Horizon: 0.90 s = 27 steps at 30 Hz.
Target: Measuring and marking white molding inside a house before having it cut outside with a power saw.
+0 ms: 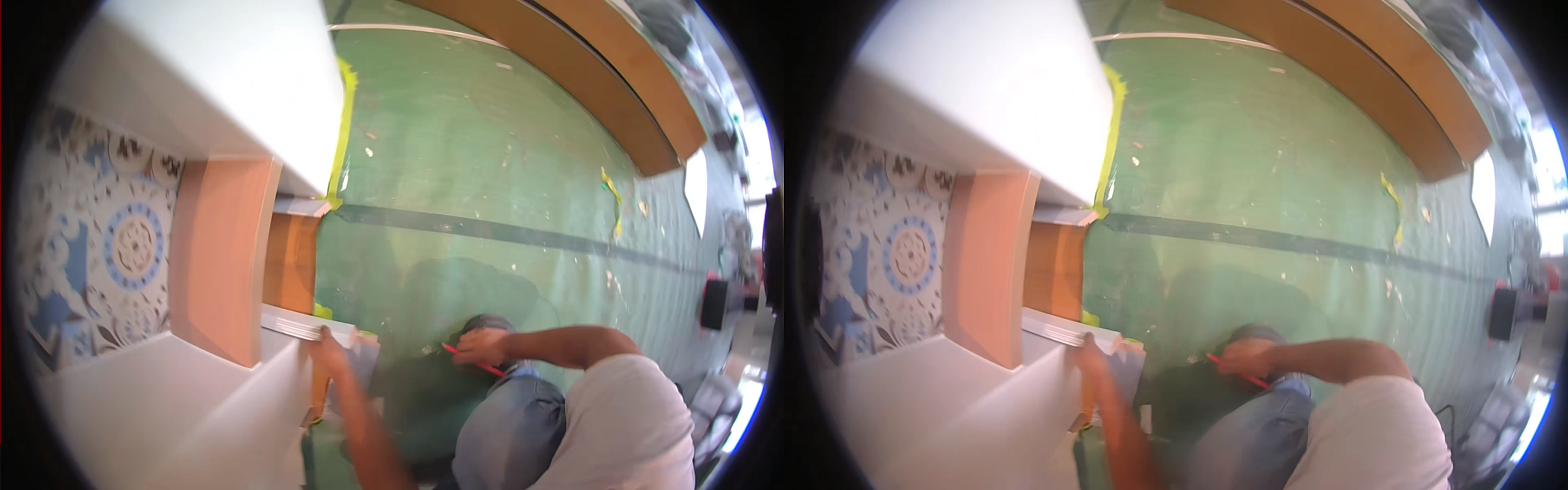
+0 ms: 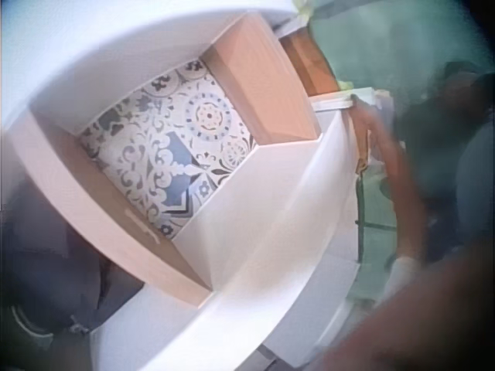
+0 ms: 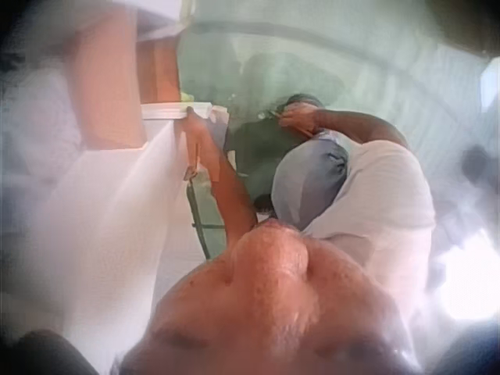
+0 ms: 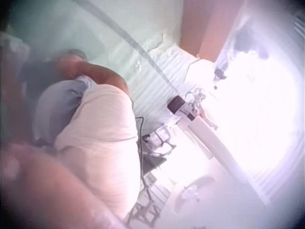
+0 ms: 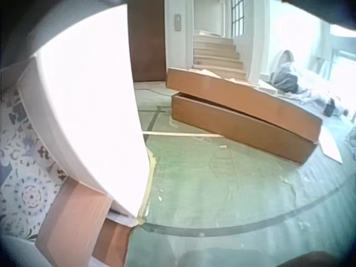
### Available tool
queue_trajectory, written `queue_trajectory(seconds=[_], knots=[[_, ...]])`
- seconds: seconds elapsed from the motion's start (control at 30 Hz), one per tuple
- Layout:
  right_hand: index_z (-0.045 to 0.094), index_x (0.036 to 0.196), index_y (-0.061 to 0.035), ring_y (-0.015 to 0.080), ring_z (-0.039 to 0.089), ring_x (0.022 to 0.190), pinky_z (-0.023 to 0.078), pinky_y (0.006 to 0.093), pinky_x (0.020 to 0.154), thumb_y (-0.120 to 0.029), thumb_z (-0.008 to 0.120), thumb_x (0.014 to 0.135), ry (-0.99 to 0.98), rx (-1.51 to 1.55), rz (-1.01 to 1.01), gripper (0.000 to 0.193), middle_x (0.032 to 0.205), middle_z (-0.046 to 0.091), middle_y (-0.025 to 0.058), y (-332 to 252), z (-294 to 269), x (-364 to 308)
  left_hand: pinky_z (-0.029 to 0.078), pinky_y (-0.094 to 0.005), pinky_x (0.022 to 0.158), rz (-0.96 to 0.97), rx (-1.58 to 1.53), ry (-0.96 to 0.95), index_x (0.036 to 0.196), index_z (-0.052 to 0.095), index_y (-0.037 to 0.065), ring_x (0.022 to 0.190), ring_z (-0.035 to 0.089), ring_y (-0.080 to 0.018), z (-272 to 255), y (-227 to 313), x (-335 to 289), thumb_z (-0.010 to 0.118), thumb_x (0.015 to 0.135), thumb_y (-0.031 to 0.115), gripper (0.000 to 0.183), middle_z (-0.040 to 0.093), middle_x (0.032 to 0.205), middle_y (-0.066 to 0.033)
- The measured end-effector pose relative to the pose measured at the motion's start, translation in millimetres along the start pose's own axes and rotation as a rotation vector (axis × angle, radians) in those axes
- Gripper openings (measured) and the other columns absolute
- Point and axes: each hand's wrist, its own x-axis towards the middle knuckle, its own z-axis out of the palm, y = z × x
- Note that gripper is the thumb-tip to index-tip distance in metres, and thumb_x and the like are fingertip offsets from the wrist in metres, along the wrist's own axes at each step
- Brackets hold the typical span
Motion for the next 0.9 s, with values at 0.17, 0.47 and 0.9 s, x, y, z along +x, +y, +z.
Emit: queue_trajectory(seconds=[0.17, 0.47, 0.9], knots=[[0.054, 0.103, -0.0116, 0.0297, 0.054, 0.093, 0.047, 0.0391, 0.080, -0.019, 0.051, 0.081, 0.167, 0.027, -0.017, 0.023, 0.089, 0.053, 0.0098, 16, 4, -15, 0.047, -0.0450, 0.078, 0.035, -0.430, -0.201, 0.098, 0.061, -0.010, 0.086, 0.061, -0.0372, -3, 31, -102, 0.057, 0.089, 0.025, 0.036, 0.062, 0.100, -0.0267], [0.054, 0.095, -0.0057, 0.0264, 0.062, 0.079, 0.049, 0.0368, 0.074, -0.024, 0.047, 0.093, 0.247, 0.696, 0.587, 0.020, 0.088, 0.062, 0.0118, -84, -54, -45, 0.048, -0.0409, 0.077, -0.061, 0.539, -1.027, 0.101, 0.063, -0.009, 0.086, 0.065, -0.0302, -168, 12, -244, 0.066, 0.079, 0.038, 0.052, 0.066, 0.096, -0.0209], [0.060, 0.110, -0.0026, 0.0228, 0.058, 0.099, 0.045, 0.0368, 0.087, -0.049, 0.055, 0.090, 0.793, 1.465, 1.454, 0.051, 0.106, 0.063, 0.0105, -428, -160, -275, 0.050, -0.0385, 0.074, 0.088, 0.691, -1.405, 0.097, 0.066, -0.007, 0.083, 0.067, -0.0303, -265, 361, -379, 0.064, 0.078, 0.035, 0.046, 0.068, 0.086, -0.0208]])
